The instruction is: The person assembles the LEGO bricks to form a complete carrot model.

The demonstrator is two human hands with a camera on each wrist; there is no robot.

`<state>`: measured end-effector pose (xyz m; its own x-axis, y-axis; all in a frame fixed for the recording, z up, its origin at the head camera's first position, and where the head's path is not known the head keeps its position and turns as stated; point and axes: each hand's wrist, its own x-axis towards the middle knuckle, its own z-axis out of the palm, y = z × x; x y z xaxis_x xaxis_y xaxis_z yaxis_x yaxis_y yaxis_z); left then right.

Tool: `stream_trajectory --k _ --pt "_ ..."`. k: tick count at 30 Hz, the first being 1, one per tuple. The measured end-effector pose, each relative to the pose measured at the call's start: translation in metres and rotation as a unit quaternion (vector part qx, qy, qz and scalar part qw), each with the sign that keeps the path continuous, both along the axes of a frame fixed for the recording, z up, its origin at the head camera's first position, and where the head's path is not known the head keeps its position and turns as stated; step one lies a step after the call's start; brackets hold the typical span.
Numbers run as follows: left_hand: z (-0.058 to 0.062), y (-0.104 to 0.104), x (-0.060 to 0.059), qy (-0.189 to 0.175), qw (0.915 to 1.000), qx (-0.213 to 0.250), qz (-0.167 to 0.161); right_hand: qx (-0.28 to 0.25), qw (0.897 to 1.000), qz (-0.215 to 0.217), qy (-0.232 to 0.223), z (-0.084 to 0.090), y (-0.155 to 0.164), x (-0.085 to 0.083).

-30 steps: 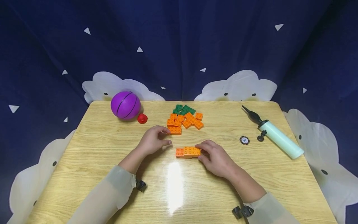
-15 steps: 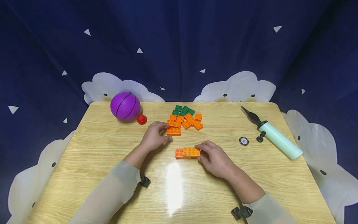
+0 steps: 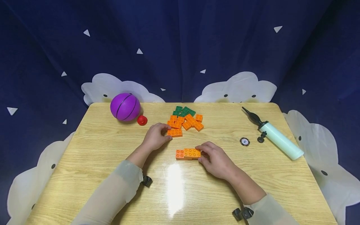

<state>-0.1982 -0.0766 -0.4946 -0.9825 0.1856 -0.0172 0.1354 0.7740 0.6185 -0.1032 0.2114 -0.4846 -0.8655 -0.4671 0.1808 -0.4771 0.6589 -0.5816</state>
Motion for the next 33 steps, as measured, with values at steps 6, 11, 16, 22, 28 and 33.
stream_trajectory --k 6,11,16,22,28,33 --pt "-0.002 -0.004 0.003 0.004 0.9999 -0.005 -0.011 0.006 1.000 -0.002 -0.004 0.000 0.000 -0.001" --pt "-0.002 -0.007 0.006 0.012 0.9997 -0.008 -0.021 0.005 1.000 -0.002 -0.001 0.001 0.000 -0.001" --pt "-0.002 -0.011 0.011 0.020 0.9993 -0.005 -0.031 0.004 1.000 -0.001 -0.001 0.002 0.000 -0.001" --pt "-0.002 -0.014 0.019 0.022 0.9988 -0.006 -0.042 0.005 1.000 -0.001 0.002 0.002 0.001 -0.001" --pt "0.002 -0.015 0.028 0.023 0.9985 0.003 -0.049 0.004 1.000 0.000 -0.001 0.001 0.001 -0.002" --pt "0.005 -0.015 0.033 0.019 0.9983 0.007 -0.054 0.002 1.000 0.000 -0.002 0.000 0.001 -0.002"
